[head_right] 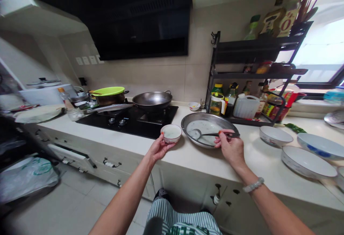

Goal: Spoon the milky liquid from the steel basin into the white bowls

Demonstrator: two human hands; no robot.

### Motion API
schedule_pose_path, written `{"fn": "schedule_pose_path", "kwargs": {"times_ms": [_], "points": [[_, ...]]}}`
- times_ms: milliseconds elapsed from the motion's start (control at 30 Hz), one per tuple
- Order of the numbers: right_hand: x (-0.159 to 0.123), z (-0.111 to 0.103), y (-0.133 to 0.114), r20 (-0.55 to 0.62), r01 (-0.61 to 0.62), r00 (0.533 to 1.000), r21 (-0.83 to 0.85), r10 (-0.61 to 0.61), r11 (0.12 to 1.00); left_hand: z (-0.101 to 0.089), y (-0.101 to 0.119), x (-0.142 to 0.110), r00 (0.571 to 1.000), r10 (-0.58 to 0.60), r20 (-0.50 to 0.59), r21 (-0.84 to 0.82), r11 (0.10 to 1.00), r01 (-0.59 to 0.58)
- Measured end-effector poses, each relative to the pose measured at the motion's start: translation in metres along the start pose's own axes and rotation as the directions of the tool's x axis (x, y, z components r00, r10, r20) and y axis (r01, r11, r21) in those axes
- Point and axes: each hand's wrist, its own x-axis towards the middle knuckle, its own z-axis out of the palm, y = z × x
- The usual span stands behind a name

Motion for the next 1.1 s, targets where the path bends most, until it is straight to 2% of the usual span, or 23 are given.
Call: {"fn": "schedule_pose_path", "kwargs": {"times_ms": [167, 333, 467, 1100], "points": [[0.004, -0.001, -0.005, -0.113, -0.058, 0.991, 0.115, 0.071, 0.992, -0.002, -0.001, 0.002, 1.000, 0.011, 0.004, 0.003, 1.000, -0.011], [0.011, 0.001, -0.001, -0.163, -0.120, 0.973, 0.257, 0.166, 0.959, -0.004, -0.002, 0.003, 1.000, 0.008, 0.005, -0.002, 1.000, -0.008], [0.015, -0.001, -0.001, -0.155, -0.141, 0.969, 0.297, 0.194, 0.944, -0.004, -0.001, 0.002, 1.000, 0.003, 0.009, 0.009, 1.000, -0.004], [0.016, -0.003, 0.000, -0.142, -0.123, 0.973, 0.344, 0.181, 0.931, -0.004, -0.001, 0.002, 1.000, -0.006, 0.013, -0.004, 1.000, 0.006]]}}
